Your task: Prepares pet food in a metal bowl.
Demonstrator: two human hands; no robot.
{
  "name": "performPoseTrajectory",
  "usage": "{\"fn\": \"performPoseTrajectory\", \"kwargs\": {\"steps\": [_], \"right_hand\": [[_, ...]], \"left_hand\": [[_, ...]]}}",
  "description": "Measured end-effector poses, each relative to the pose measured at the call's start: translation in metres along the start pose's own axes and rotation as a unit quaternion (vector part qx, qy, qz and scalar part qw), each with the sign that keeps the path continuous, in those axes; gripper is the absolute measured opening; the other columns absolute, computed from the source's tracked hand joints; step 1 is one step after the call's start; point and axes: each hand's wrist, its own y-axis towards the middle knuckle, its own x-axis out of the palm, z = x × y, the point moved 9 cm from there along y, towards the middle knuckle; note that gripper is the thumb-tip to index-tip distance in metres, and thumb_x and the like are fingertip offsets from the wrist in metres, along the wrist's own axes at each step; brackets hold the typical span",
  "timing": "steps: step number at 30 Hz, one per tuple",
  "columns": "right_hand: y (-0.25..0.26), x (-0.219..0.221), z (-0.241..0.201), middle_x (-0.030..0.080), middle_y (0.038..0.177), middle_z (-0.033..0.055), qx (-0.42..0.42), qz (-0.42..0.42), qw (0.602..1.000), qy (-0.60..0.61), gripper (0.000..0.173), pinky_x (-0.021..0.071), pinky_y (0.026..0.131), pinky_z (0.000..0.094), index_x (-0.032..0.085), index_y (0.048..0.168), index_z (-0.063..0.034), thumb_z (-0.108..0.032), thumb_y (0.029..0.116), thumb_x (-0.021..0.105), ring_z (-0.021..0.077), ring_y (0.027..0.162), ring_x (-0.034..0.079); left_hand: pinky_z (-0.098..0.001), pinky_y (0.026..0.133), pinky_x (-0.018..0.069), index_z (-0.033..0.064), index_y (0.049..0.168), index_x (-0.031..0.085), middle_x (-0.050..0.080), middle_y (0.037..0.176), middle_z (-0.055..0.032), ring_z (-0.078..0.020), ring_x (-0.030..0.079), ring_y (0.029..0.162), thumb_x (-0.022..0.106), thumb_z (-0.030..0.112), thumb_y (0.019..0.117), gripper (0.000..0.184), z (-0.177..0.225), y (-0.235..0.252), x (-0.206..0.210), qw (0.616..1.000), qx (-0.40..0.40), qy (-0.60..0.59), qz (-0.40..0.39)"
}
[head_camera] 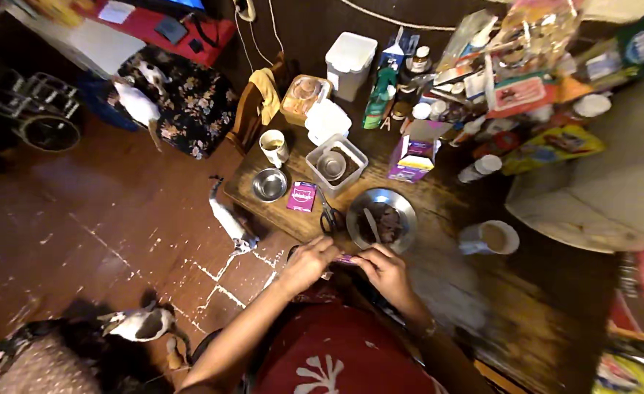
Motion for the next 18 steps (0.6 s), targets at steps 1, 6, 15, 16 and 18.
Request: {"fn": "performPoseTrajectory", "kwargs": {"steps": [1,6,15,16,18], "right_hand": [[0.003,0.005,0.0,0.072,0.086,0.0093,0.0,0.006,1.0,-0.003,0.026,0.0573,0.073,0.0256,0.075,0.083,-0.0052,-0.028,0.0939,0.071,0.0147,0.08,0.069],[0.015,0.018,0.002,0.073,0.09,0.0122,0.045,0.013,0.999,0.015,0.021,0.059,0.076,0.0269,0.077,0.089,-0.0013,-0.019,0.0951,0.068,0.0157,0.081,0.071],[0.063,0.076,-0.048,0.072,0.084,0.0119,0.044,0.029,0.999,0.0,0.025,0.0597,0.068,0.0315,0.072,0.078,-0.0015,-0.025,0.0824,0.08,0.0177,0.073,0.07],[0.067,0.082,-0.051,0.071,0.083,0.012,0.051,0.046,0.998,0.006,0.027,0.059,0.067,0.0316,0.07,0.076,-0.0012,-0.026,0.0813,0.08,0.0176,0.073,0.069],[0.074,0.094,-0.054,0.071,0.082,0.0124,0.061,0.076,0.995,0.02,0.027,0.0579,0.069,0.0303,0.068,0.073,-0.0005,-0.024,0.08,0.081,0.017,0.075,0.069]], "left_hand": [[-0.0364,0.089,0.0581,0.0028,0.098,0.073,0.071,0.096,-0.0135,-0.0269,0.071,0.095,0.058,0.016,0.1035,0.021,-0.01,-0.008,-0.005,1.0,-0.026,-0.011,0.009],[-0.038,0.088,0.0586,-0.0007,0.098,0.076,0.073,0.097,-0.0154,-0.0242,0.072,0.091,0.062,0.011,0.0986,0.018,-0.095,-0.057,-0.042,0.967,-0.213,-0.063,0.12],[-0.0424,0.108,0.0499,-0.0096,0.154,0.022,0.05,0.145,-0.0272,-0.0297,0.055,0.132,0.096,0.031,0.0634,0.124,-0.118,-0.059,0.019,0.883,-0.297,-0.322,0.168],[-0.0413,0.108,0.0499,-0.0084,0.155,0.018,0.049,0.146,-0.0276,-0.0293,0.055,0.132,0.096,0.031,0.0623,0.128,-0.124,-0.06,0.02,0.867,-0.319,-0.326,0.202],[-0.0427,0.113,0.0442,-0.0098,0.156,0.016,0.045,0.148,-0.0305,-0.0334,0.049,0.136,0.096,0.035,0.0577,0.135,-0.136,-0.064,0.016,0.86,-0.336,-0.282,0.26]]}}
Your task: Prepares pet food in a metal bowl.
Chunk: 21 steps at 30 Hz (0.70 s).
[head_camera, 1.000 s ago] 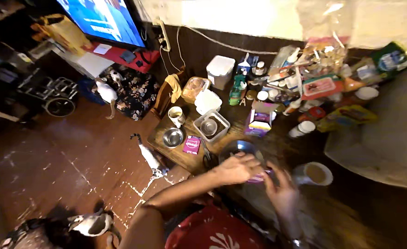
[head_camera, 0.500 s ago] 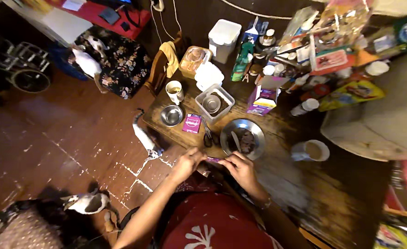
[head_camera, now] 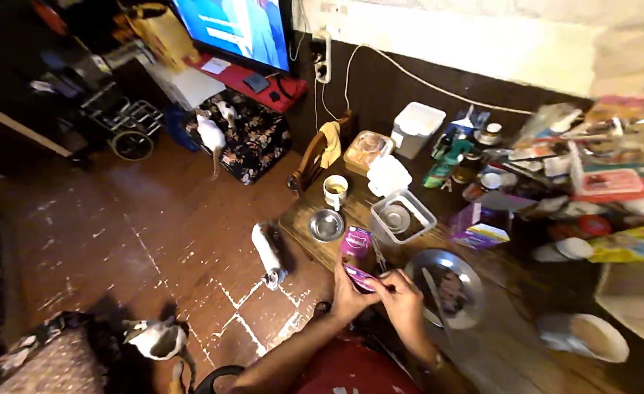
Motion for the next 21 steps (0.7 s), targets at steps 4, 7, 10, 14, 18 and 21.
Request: {"fn": "performPoseTrajectory", "kwargs": {"steps": [4,7,10,14,18,21], "right_hand": [[0.007,0.029,-0.003,0.07,0.083,0.0119,0.017,0.026,0.998,0.048,0.028,0.0562,0.071,0.0255,0.066,0.071,-0.0001,-0.02,0.0782,0.083,0.0145,0.077,0.068],[0.006,0.051,0.02,0.069,0.084,0.009,0.098,0.0,0.989,0.114,0.024,0.0569,0.071,0.0251,0.068,0.08,0.0032,-0.017,0.0913,0.07,0.0096,0.076,0.066],[-0.003,0.067,0.077,0.069,0.114,0.027,0.197,-0.056,0.979,-0.014,0.034,0.0551,0.095,0.0503,0.07,0.113,0.0097,-0.018,0.1061,0.051,0.0369,0.106,0.068],[-0.036,0.091,0.154,0.043,0.15,0.0372,0.232,-0.138,0.938,-0.217,0.043,0.0401,0.113,0.0632,0.054,0.143,0.0069,-0.013,0.1039,0.054,0.0554,0.137,0.044],[-0.049,0.1,0.166,0.042,0.149,0.0385,0.251,-0.147,0.916,-0.276,0.044,0.0428,0.106,0.0676,0.054,0.143,0.0063,-0.003,0.0994,0.055,0.0582,0.133,0.046],[-0.045,0.1,0.168,0.042,0.152,0.0354,0.289,-0.16,0.901,-0.282,0.045,0.0425,0.108,0.066,0.055,0.143,0.0034,-0.003,0.0985,0.056,0.0555,0.135,0.046]], "left_hand": [[-0.049,0.113,0.0423,-0.0123,0.154,0.024,0.043,0.147,-0.0358,-0.0424,0.046,0.137,0.093,0.031,0.0615,0.124,-0.009,0.012,-0.012,0.997,-0.016,0.075,0.005],[-0.0457,0.113,0.0427,-0.0135,0.152,0.028,0.043,0.146,-0.0359,-0.0413,0.047,0.136,0.093,0.026,0.0626,0.117,-0.023,0.025,-0.023,0.996,-0.025,0.087,-0.022],[-0.0437,0.114,0.0416,-0.0122,0.153,0.024,0.042,0.146,-0.0354,-0.0402,0.046,0.137,0.092,0.021,0.0636,0.117,-0.042,0.037,-0.037,0.993,-0.038,0.103,-0.049],[-0.0429,0.114,0.0429,-0.012,0.153,0.024,0.043,0.146,-0.0352,-0.0401,0.047,0.137,0.093,0.022,0.0644,0.117,-0.048,0.047,-0.044,0.989,-0.032,0.121,-0.078],[-0.0414,0.114,0.0431,-0.01,0.154,0.026,0.043,0.146,-0.0336,-0.0377,0.047,0.137,0.093,0.025,0.0644,0.117,-0.045,0.053,-0.045,0.987,-0.014,0.121,-0.106],[-0.0426,0.112,0.0446,-0.0072,0.156,0.025,0.045,0.146,-0.0325,-0.0371,0.049,0.135,0.093,0.029,0.0651,0.119,-0.045,0.061,-0.046,0.983,-0.006,0.131,-0.127]]}}
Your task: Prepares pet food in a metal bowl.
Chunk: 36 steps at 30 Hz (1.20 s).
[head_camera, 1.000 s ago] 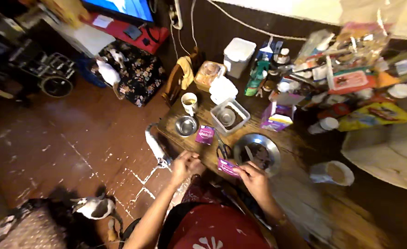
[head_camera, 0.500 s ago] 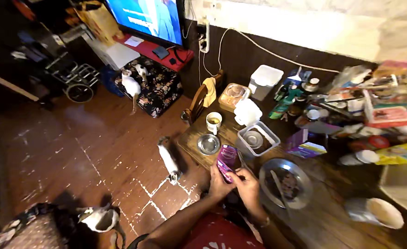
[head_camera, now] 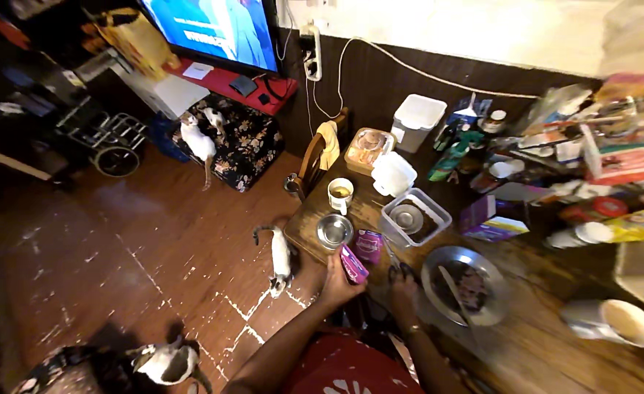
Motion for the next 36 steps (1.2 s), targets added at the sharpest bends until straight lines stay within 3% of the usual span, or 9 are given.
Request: {"fn": "performPoseTrajectory", "kwargs": {"steps": [4,8,10,12,15,19,21,26,36], "right_hand": [[0.008,-0.001,0.01,0.049,0.143,0.0365,0.048,-0.04,0.998,-0.017,0.049,0.0435,0.107,0.0649,0.05,0.145,0.0061,-0.003,0.0976,0.059,0.0541,0.131,0.05],[0.014,-0.01,0.012,0.062,0.131,0.0305,0.094,-0.107,0.988,0.058,0.059,0.0499,0.103,0.0598,0.05,0.143,0.0051,-0.033,0.1002,0.065,0.0453,0.12,0.062],[0.003,-0.008,0.023,0.065,0.124,0.0279,0.131,-0.167,0.959,0.19,0.054,0.0513,0.099,0.0586,0.058,0.134,0.0038,-0.027,0.0933,0.075,0.041,0.114,0.064],[-0.014,-0.011,0.029,0.066,0.121,0.0242,0.153,-0.219,0.924,0.275,0.044,0.0535,0.096,0.0549,0.063,0.13,0.0013,-0.018,0.0919,0.074,0.0355,0.109,0.066],[-0.042,-0.022,0.029,0.067,0.121,0.0194,0.12,-0.242,0.904,0.331,0.04,0.0563,0.092,0.0464,0.061,0.134,-0.0018,-0.019,0.098,0.068,0.0272,0.104,0.067],[-0.072,-0.043,0.021,0.069,0.109,0.0143,0.049,-0.179,0.897,0.4,0.05,0.0592,0.078,0.0345,0.056,0.137,0.0022,-0.028,0.0987,0.068,0.016,0.086,0.068],[-0.083,-0.049,0.018,0.069,0.113,0.0131,0.027,-0.178,0.905,0.385,0.06,0.0587,0.082,0.0339,0.053,0.139,0.001,-0.034,0.0939,0.072,0.015,0.091,0.068],[-0.096,-0.044,0.017,0.069,0.118,0.0162,0.036,-0.215,0.926,0.307,0.071,0.0567,0.094,0.0453,0.052,0.141,-0.0038,-0.047,0.0898,0.076,0.024,0.105,0.069],[-0.091,-0.041,0.01,0.07,0.11,0.0148,0.009,-0.198,0.94,0.278,0.063,0.0565,0.09,0.0452,0.057,0.136,-0.0044,-0.046,0.0916,0.074,0.0236,0.098,0.069]], "left_hand": [[-0.0429,0.113,0.0447,-0.0025,0.159,0.023,0.043,0.149,-0.0303,-0.0364,0.049,0.136,0.093,0.032,0.0679,0.119,-0.002,0.012,-0.001,0.996,-0.017,0.04,-0.071],[-0.0436,0.114,0.0432,-0.0006,0.159,0.023,0.042,0.15,-0.0297,-0.0369,0.047,0.138,0.092,0.033,0.0692,0.118,-0.002,0.026,-0.004,0.99,-0.019,0.086,-0.113],[-0.046,0.116,0.0409,-0.0017,0.158,0.025,0.044,0.15,-0.0305,-0.0386,0.047,0.139,0.092,0.032,0.0693,0.117,-0.006,0.03,0.0,0.988,-0.024,0.092,-0.123],[-0.0488,0.114,0.043,0.0014,0.159,0.025,0.045,0.148,-0.0294,-0.0392,0.049,0.136,0.092,0.033,0.0703,0.115,-0.014,0.036,0.005,0.986,-0.028,0.101,-0.129],[-0.0532,0.11,0.0456,0.0039,0.159,0.027,0.044,0.149,-0.0293,-0.0416,0.049,0.135,0.092,0.03,0.0707,0.113,-0.022,0.043,0.013,0.984,-0.041,0.108,-0.139],[-0.0565,0.108,0.0464,0.0042,0.159,0.027,0.044,0.147,-0.0309,-0.0451,0.049,0.133,0.093,0.029,0.0707,0.113,-0.027,0.048,0.025,0.977,-0.046,0.137,-0.158],[-0.0571,0.106,0.0476,0.0045,0.159,0.027,0.043,0.146,-0.0318,-0.0464,0.049,0.132,0.094,0.027,0.0691,0.115,-0.027,0.051,0.029,0.975,-0.041,0.15,-0.159],[-0.0591,0.099,0.0517,0.0088,0.16,0.026,0.044,0.145,-0.0316,-0.047,0.053,0.128,0.096,0.026,0.0651,0.119,-0.022,0.055,0.037,0.97,-0.044,0.183,-0.156],[-0.0561,0.104,0.0495,0.0095,0.162,0.022,0.041,0.148,-0.0311,-0.0454,0.05,0.132,0.095,0.027,0.0676,0.12,-0.006,0.045,0.046,0.962,-0.033,0.193,-0.189]]}}
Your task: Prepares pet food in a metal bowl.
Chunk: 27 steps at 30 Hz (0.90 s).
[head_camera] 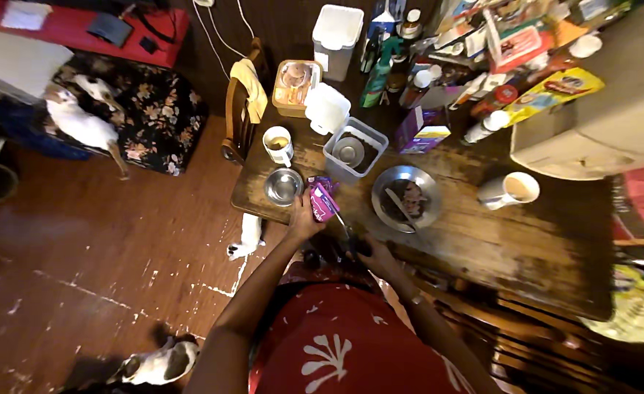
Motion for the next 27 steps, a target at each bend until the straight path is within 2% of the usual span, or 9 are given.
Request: {"fn": "performPoseTrajectory", "kwargs": {"steps": [7,14,18,22,27], "right_hand": [[0.0,-0.001,-0.002,0.07,0.109,0.0148,0.007,-0.011,1.0,-0.008,0.059,0.0567,0.088,0.0446,0.058,0.133,-0.0043,-0.045,0.0934,0.072,0.0232,0.096,0.069],[0.002,-0.002,-0.006,0.07,0.108,0.0141,0.002,-0.009,1.0,-0.001,0.058,0.0569,0.088,0.0426,0.058,0.132,-0.0033,-0.044,0.0937,0.072,0.0215,0.095,0.069],[0.003,0.001,-0.008,0.07,0.103,0.0121,-0.007,-0.013,1.0,0.008,0.052,0.0572,0.084,0.0395,0.059,0.13,-0.0031,-0.041,0.0956,0.07,0.0189,0.09,0.069],[0.005,0.0,-0.009,0.071,0.107,0.0138,0.006,-0.02,1.0,-0.015,0.049,0.0572,0.087,0.0423,0.059,0.131,-0.0031,-0.038,0.0978,0.069,0.0214,0.094,0.069],[0.012,0.001,-0.014,0.069,0.11,0.0159,0.015,-0.01,1.0,0.0,0.059,0.0561,0.09,0.0448,0.058,0.132,-0.0009,-0.044,0.0942,0.072,0.0241,0.097,0.068]], "left_hand": [[-0.0556,0.102,0.0511,0.0122,0.162,0.021,0.041,0.148,-0.0292,-0.0436,0.052,0.13,0.094,0.026,0.0693,0.119,0.001,-0.002,0.001,1.0,-0.012,0.007,-0.013],[-0.055,0.104,0.0492,0.0115,0.162,0.023,0.041,0.148,-0.0289,-0.0436,0.05,0.132,0.094,0.025,0.0693,0.118,0.003,-0.001,-0.001,1.0,-0.011,0.003,-0.014],[-0.0549,0.104,0.049,0.011,0.162,0.023,0.042,0.146,-0.0302,-0.0447,0.051,0.131,0.094,0.023,0.0693,0.117,0.001,0.001,-0.002,1.0,-0.007,0.0,-0.011],[-0.054,0.104,0.0494,0.0089,0.161,0.024,0.043,0.146,-0.0291,-0.0435,0.05,0.132,0.093,0.023,0.0696,0.116,-0.003,0.004,-0.002,1.0,0.002,0.012,-0.008],[-0.0565,0.104,0.0492,0.0097,0.16,0.028,0.042,0.147,-0.031,-0.0462,0.049,0.133,0.094,0.024,0.0686,0.114,0.0,0.006,0.003,0.999,0.029,0.028,-0.024]]}}
